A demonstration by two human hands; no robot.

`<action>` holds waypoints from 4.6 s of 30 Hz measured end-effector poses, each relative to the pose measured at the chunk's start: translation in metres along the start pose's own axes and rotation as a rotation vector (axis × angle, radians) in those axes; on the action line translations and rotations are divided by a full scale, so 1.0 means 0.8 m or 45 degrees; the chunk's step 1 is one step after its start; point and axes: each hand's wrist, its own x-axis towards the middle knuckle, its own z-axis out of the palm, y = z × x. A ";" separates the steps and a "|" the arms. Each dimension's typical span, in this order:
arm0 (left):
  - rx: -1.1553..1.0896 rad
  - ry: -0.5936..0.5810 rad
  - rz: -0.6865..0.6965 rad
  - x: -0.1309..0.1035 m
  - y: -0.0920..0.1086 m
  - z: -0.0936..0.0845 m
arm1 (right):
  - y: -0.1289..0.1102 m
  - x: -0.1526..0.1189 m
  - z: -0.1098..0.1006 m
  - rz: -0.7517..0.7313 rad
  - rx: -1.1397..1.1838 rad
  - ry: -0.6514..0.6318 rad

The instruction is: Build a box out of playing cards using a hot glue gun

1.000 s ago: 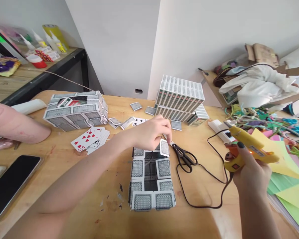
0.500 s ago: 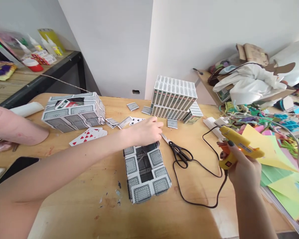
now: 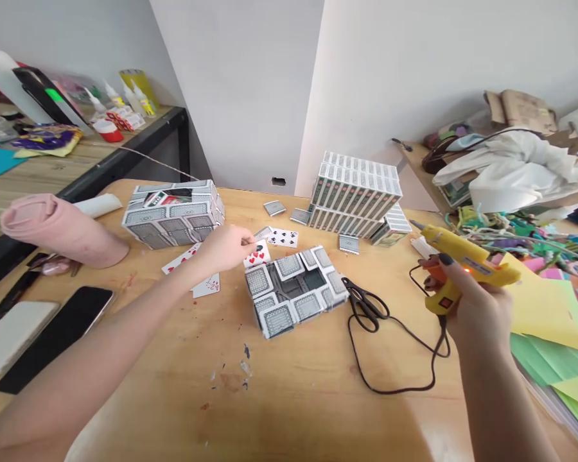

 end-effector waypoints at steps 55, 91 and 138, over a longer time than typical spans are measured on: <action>-0.588 0.862 0.478 -0.127 -0.031 0.129 | 0.045 -0.163 0.104 -0.225 -1.062 -1.282; -0.640 0.826 0.415 -0.129 -0.027 0.126 | 0.044 -0.153 0.083 -0.078 -1.017 -1.271; -0.646 0.780 0.519 -0.129 -0.029 0.123 | 0.020 -0.165 0.058 -0.155 -0.965 -1.378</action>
